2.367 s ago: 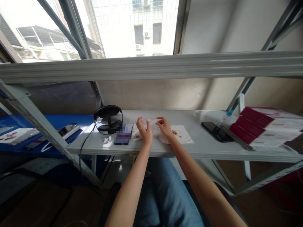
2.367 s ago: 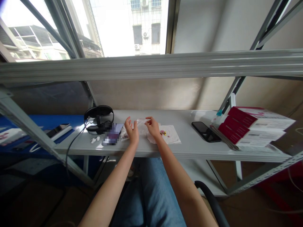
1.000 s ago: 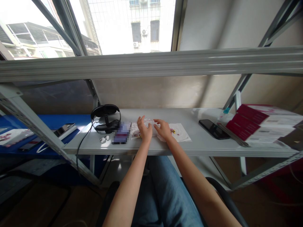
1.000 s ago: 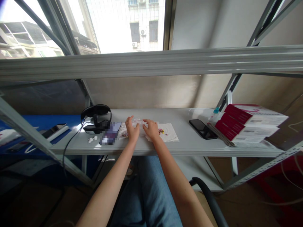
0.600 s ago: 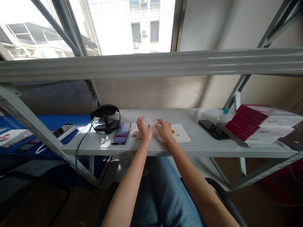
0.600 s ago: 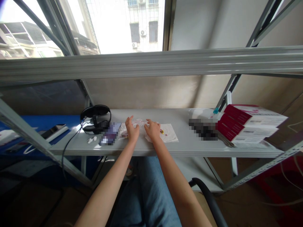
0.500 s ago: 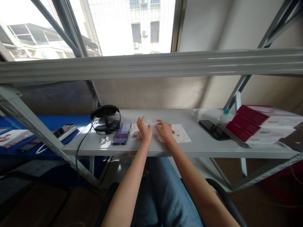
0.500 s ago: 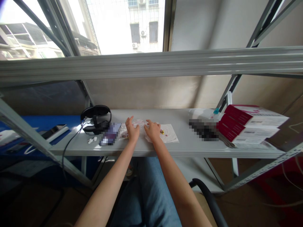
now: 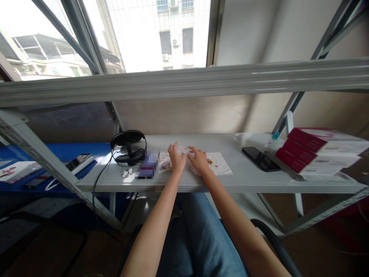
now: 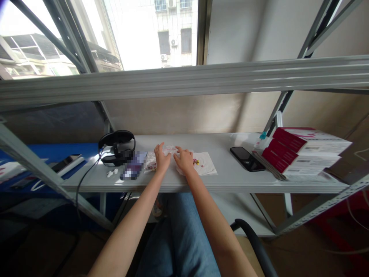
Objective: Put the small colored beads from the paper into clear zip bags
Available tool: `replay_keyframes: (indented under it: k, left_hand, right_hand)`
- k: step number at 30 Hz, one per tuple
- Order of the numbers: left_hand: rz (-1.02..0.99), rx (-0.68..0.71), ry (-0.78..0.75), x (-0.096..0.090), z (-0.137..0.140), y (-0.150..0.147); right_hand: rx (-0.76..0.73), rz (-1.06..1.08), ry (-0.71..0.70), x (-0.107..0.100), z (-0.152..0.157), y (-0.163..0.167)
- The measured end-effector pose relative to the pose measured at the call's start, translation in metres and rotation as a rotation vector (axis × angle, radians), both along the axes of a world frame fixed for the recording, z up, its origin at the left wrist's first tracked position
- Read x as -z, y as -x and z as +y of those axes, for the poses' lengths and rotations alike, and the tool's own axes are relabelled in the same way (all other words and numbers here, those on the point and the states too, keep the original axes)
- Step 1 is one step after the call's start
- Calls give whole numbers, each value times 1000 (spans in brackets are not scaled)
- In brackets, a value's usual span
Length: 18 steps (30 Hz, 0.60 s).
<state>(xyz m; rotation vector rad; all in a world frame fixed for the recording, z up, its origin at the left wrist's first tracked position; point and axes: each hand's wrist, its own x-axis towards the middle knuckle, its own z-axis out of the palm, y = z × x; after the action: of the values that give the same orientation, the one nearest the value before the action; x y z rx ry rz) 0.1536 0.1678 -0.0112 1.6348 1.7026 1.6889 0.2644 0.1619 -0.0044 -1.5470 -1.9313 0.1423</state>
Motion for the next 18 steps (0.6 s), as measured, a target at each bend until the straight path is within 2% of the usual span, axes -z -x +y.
replay_keyframes:
  k: [7,14,18]
  left_hand:
    - [142,45,33,-9,5,19]
    - [621,116,89,-23,-2,39]
    - [708,166,94,-25,-6,43]
  right_hand:
    - [-40,11,-22,3,1,-2]
    - [-26,45,-46,-1,-1,-2]
    - [-20,72,-28,-2,-1,-2]
